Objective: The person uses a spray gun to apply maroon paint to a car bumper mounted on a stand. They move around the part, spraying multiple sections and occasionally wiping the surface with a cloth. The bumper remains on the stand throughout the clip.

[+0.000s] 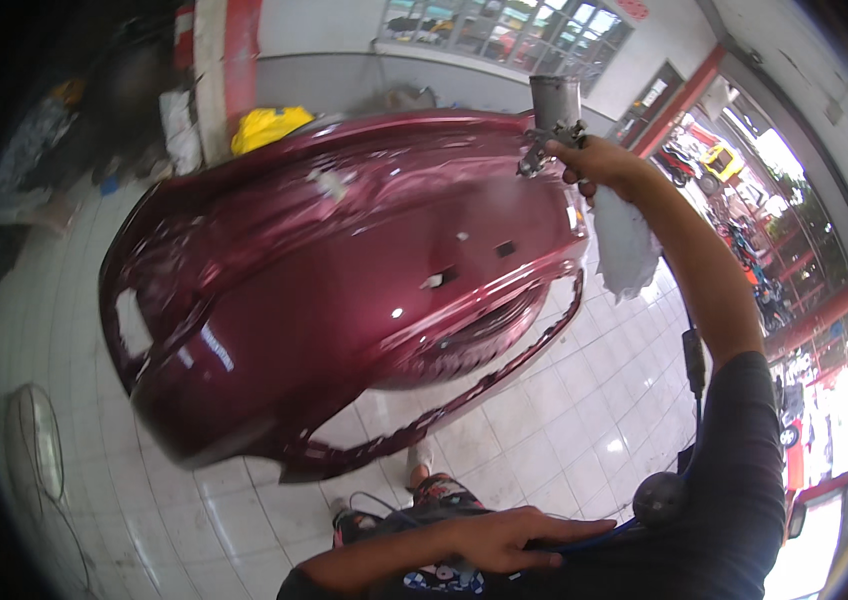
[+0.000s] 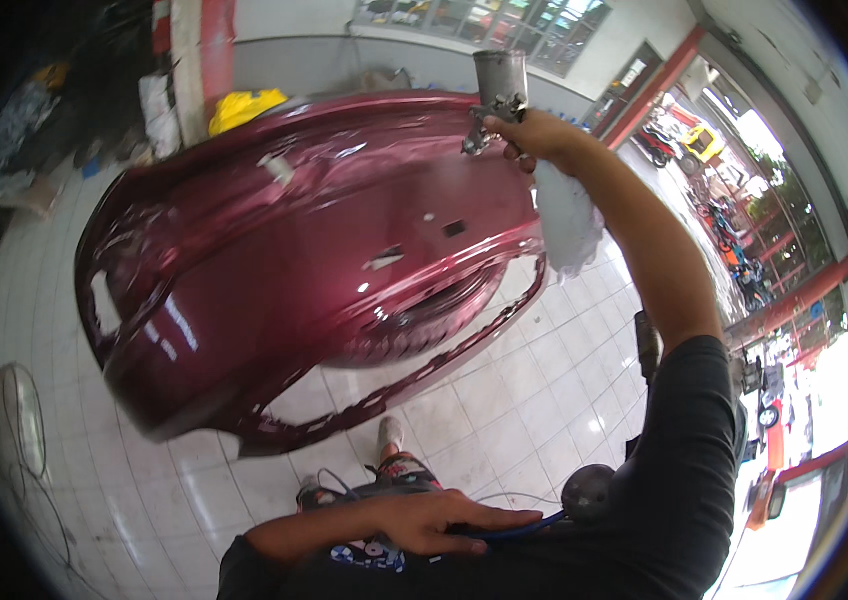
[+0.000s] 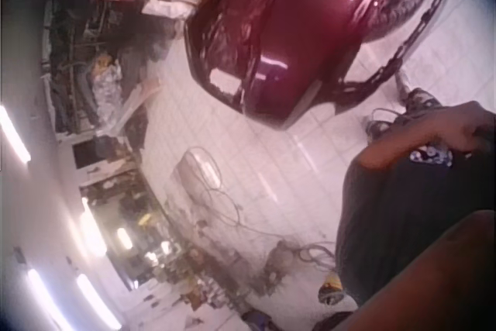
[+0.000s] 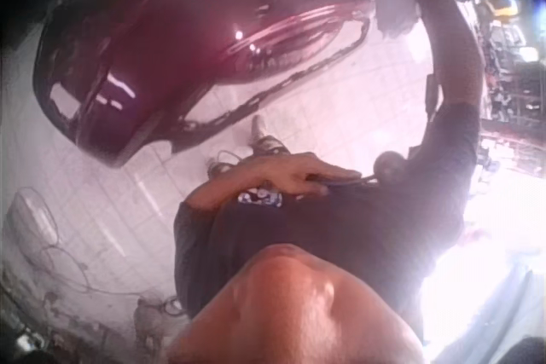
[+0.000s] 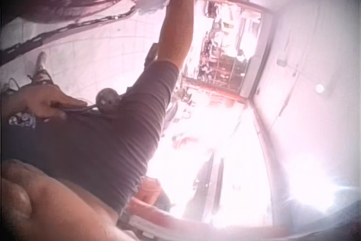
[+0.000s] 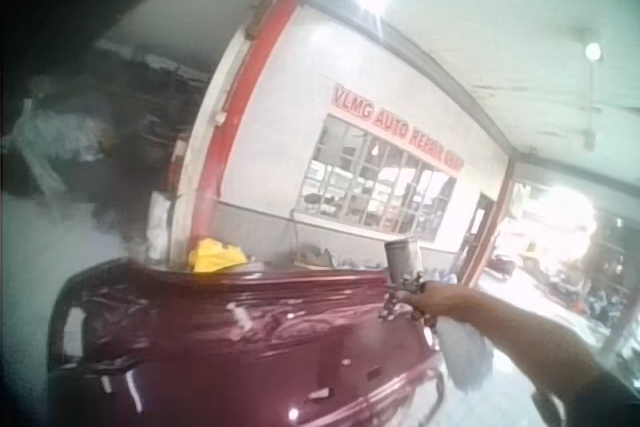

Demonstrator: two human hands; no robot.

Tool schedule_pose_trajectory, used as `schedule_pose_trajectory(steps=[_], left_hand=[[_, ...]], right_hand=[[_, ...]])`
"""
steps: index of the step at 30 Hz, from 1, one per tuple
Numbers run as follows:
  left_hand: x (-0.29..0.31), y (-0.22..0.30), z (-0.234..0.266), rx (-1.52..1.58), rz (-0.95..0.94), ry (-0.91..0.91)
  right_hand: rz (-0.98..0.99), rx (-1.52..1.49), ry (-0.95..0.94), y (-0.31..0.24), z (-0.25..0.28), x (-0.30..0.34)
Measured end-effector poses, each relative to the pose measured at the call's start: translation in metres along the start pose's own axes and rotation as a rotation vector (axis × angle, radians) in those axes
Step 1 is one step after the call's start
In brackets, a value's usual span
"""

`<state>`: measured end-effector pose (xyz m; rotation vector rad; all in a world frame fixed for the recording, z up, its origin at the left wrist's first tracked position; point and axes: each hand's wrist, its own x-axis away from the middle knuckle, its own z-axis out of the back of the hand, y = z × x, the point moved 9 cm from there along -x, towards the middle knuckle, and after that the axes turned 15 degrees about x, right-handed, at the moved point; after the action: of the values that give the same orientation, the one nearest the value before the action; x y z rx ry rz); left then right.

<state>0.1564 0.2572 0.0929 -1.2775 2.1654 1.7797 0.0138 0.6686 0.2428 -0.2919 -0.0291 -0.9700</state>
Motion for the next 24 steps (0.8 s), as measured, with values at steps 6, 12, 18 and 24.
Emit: schedule_pose_trajectory(steps=[6,12,18,24], left_hand=[[0.057,0.01,-0.062,-0.019,-0.099,-0.032],[0.087,0.02,-0.094,-0.064,-0.176,-0.013],[0.103,0.034,-0.106,-0.006,-0.199,0.001],[0.108,0.026,-0.105,-0.001,-0.207,0.0]], right_hand=[[0.156,0.018,-0.139,-0.16,-0.059,0.092],[0.312,0.052,-0.196,-0.277,-0.113,0.143],[0.41,-0.061,-0.33,-0.361,-0.157,0.179],[0.324,-0.25,-0.329,-0.352,-0.15,0.155]])
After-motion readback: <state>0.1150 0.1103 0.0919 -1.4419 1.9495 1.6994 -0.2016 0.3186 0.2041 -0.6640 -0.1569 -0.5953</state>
